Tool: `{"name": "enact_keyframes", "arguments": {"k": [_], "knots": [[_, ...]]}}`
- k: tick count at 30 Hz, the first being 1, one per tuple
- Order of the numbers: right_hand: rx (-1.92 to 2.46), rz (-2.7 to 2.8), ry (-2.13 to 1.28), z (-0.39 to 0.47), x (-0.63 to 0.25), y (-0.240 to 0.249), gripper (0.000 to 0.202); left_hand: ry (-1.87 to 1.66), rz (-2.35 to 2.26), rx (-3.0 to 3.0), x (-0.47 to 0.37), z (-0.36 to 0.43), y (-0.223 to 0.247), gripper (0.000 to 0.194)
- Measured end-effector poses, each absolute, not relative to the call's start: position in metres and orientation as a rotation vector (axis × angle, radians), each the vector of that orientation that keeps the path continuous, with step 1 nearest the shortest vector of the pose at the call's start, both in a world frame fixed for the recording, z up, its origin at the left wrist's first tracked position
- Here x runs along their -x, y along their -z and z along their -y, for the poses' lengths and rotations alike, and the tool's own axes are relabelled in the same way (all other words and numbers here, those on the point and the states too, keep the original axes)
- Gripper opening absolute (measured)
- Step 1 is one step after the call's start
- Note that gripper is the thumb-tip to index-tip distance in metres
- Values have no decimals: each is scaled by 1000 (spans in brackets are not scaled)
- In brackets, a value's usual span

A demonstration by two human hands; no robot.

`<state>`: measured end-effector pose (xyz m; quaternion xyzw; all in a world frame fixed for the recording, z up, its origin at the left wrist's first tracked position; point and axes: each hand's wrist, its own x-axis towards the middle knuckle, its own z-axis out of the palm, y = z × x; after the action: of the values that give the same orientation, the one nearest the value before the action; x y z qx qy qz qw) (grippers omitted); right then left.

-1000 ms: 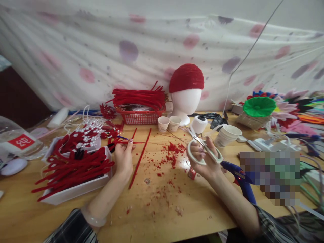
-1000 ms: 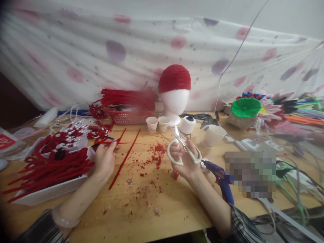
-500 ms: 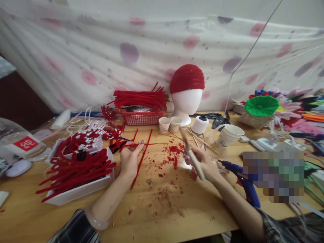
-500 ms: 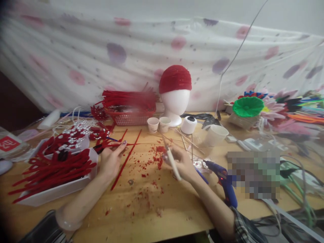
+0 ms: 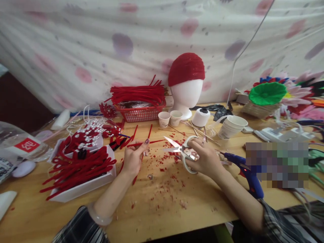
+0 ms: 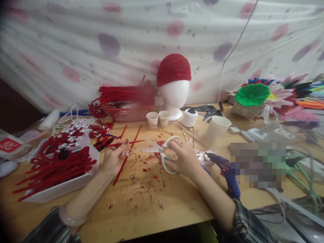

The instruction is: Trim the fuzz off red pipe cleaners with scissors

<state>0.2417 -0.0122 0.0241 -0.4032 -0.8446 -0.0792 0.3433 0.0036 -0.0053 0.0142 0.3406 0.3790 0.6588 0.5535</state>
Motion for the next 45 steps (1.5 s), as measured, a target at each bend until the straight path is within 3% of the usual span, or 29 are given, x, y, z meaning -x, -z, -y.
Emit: {"name": "enact_keyframes", "arguments": {"k": [7,20,36,45], "knots": [[1041,2260,395,9,-244,-21,12,-1350,-811,-806,-8,15,-22,40],[1046,2287,434,8,-243,-18,7,-1205,-868,-619,-12,20,-34,53],[1042,2273,519,7,-244,-18,3,-1150,-801,-550,-16,23,-30,43],[1091,2350,394,7,-245,-16,11,-1349,-838,-680,-14,17,-26,36]]}}
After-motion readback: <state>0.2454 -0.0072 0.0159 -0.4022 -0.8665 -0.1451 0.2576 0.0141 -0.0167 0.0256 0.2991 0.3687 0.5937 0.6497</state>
